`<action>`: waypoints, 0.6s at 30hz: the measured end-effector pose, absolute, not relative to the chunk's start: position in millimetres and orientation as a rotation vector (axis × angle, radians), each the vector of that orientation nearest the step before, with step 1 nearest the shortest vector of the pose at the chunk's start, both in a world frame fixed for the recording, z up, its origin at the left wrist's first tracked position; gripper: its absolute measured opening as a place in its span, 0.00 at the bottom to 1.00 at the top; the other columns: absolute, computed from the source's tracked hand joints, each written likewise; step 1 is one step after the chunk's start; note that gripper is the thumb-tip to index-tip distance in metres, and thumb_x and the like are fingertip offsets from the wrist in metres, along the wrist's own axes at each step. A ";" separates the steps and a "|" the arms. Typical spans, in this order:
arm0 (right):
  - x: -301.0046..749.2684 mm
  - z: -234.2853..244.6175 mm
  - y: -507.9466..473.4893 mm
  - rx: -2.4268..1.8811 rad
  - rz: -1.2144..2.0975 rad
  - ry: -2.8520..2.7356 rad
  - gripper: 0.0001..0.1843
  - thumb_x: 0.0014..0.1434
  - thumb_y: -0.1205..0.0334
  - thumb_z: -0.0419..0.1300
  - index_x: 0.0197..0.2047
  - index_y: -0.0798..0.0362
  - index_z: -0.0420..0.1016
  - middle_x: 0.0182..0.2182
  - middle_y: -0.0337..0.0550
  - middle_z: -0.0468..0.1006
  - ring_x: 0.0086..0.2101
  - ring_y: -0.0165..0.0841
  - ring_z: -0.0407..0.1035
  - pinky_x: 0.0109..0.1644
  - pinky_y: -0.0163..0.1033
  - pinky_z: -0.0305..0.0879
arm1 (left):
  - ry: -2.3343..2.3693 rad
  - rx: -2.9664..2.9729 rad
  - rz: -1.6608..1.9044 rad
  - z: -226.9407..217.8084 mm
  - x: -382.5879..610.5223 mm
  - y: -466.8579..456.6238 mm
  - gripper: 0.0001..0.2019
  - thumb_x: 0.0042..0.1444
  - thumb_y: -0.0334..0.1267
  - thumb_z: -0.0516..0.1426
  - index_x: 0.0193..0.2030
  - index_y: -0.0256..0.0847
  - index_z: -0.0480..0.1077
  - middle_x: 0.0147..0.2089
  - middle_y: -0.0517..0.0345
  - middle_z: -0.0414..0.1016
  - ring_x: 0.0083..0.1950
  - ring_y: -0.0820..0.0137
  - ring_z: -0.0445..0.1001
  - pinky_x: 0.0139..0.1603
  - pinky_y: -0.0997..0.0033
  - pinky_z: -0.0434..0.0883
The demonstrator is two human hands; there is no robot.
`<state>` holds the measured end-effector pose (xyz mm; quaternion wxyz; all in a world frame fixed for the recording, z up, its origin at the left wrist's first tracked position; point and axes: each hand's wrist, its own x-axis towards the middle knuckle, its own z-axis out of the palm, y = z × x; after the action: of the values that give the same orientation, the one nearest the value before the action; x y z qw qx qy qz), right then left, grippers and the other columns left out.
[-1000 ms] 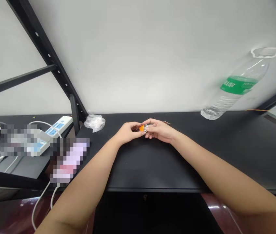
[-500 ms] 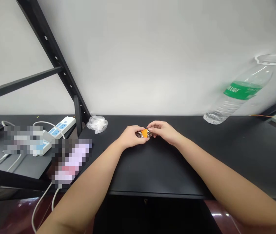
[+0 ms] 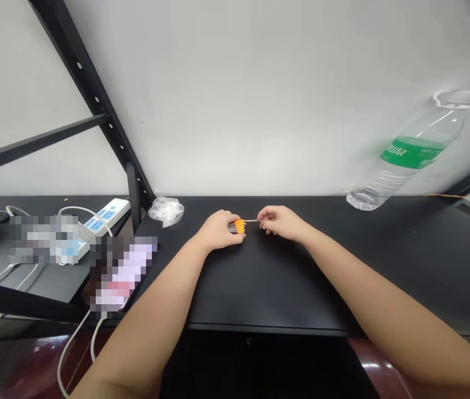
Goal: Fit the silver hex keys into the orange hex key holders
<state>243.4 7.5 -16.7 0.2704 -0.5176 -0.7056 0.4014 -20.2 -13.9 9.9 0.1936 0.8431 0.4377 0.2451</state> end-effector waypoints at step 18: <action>216.1 3.5 -16.2 -0.991 1.412 -1.829 0.15 0.63 0.50 0.65 0.47 0.48 0.69 0.39 0.40 0.79 0.25 0.28 0.71 0.26 0.34 0.63 | 1.071 2.276 0.796 5.9 -12.4 -11.7 0.22 0.51 0.45 0.67 0.53 0.47 0.79 0.42 0.56 0.77 0.44 0.63 0.75 0.49 0.62 0.73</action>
<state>216.1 -16.2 3.5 0.3088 -0.3748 -0.6920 0.5342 -12.4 -11.7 5.9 0.2492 0.8355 0.3932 0.2921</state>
